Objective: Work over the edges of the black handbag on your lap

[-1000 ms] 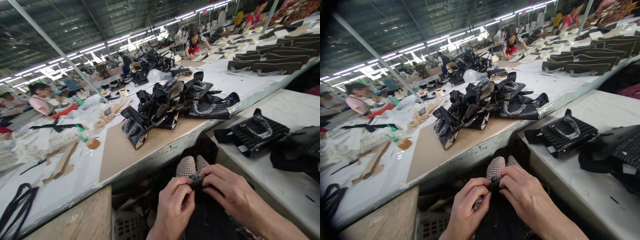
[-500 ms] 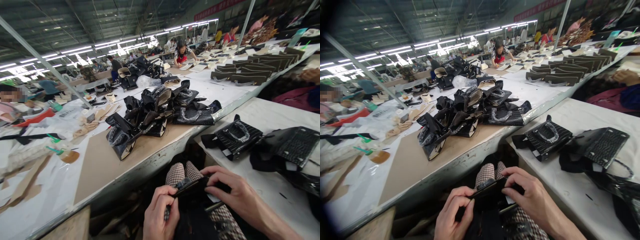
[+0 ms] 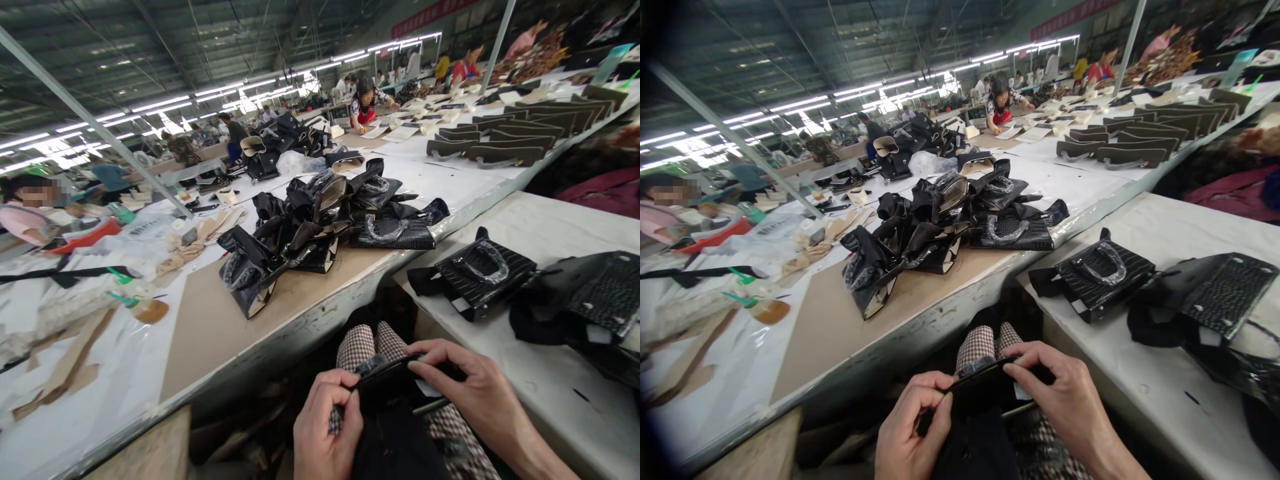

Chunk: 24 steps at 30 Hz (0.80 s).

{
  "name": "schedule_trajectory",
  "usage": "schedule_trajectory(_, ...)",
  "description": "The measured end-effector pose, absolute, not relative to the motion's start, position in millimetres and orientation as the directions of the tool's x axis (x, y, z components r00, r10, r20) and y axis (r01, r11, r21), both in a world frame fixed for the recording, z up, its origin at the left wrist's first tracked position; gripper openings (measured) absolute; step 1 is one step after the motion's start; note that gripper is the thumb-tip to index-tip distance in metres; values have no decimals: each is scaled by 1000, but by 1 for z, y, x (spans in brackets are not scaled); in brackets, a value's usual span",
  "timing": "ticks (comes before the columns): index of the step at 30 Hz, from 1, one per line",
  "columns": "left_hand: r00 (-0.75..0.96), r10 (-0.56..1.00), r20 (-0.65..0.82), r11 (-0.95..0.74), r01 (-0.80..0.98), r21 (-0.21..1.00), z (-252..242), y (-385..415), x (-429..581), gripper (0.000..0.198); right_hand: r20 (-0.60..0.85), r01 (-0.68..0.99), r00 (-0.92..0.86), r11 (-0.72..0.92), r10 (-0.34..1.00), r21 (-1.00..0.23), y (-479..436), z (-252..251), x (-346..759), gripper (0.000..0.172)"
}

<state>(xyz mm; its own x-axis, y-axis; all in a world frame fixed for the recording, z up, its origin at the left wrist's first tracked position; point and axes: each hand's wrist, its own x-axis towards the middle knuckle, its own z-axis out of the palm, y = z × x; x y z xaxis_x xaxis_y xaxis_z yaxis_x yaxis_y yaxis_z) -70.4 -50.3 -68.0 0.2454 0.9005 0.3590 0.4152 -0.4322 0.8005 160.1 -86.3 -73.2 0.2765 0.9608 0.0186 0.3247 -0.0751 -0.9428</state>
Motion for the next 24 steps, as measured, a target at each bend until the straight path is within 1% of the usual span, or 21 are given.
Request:
schedule_trajectory(5,307,886,347,-452,405,795,-61,-50,-73,17,41,370,304,-79,952,-926,-89,-76,160,27)
schedule_trajectory(10,250,893,375,-446,379,811,-57,-53,-70,18,39,386,325,-95,945,-918,-91,-80,161,31)
schedule_trajectory(15,222,889,400,-457,379,805,-57,-58,-67,18,27,452,274,-104,961,-886,-94,-85,165,28)
schedule_trajectory(19,223,876,428,-483,388,785,-58,-61,-66,17,42,469,265,-91,963,-879,-96,-86,167,26)
schedule_trajectory(24,249,867,430,-497,391,775,-55,-56,-68,18,56,476,273,-84,961,-875,-98,-88,166,26)
